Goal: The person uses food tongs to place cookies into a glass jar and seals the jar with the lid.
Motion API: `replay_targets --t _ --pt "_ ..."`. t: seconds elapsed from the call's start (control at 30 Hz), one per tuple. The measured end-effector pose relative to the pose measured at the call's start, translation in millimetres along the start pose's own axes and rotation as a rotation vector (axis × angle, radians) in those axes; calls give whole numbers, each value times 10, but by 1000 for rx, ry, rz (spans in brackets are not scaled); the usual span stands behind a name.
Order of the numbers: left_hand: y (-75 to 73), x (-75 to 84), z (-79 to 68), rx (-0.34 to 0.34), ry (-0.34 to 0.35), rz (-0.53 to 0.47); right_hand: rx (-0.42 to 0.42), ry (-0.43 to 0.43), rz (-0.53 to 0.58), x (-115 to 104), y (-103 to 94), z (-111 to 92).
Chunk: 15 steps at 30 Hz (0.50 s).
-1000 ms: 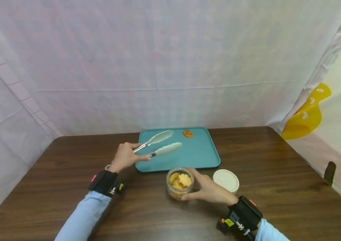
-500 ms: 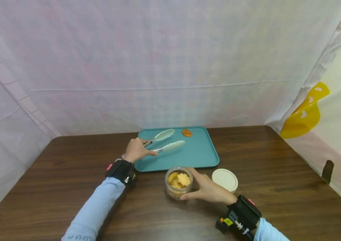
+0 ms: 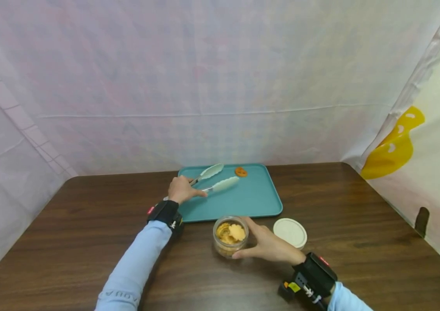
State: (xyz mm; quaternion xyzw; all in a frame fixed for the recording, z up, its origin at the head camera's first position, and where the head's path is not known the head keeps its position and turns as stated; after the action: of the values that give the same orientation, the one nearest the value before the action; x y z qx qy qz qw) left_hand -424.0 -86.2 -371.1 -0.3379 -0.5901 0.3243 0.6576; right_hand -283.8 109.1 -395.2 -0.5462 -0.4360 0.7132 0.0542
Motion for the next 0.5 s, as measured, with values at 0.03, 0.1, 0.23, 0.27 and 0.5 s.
replay_targets --t 0.03,0.1,0.23,0.27,0.5 --pt "11 0 9 -1 -6 3 3 -3 -2 -3 -2 0" --pt "38 -1 29 -2 -18 15 10 -10 -5 -12 -8 -3" --pt "98 2 56 -10 -41 30 15 -15 -9 -21 -8 -7" --pt "110 7 64 -8 -44 34 14 -13 -7 -20 -7 -8" --pt "159 126 115 8 -2 62 7 -7 13 -5 4 -8"
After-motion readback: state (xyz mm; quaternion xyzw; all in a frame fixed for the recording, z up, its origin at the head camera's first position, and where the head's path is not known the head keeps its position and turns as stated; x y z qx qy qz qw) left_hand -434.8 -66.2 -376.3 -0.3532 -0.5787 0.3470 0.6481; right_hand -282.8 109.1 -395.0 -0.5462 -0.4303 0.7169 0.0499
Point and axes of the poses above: each hand's wrist, its own z-axis towards the middle knuckle, its own y-axis out of the palm, x = y × z, the point moved 8 cm from there along z, towards the middle knuckle
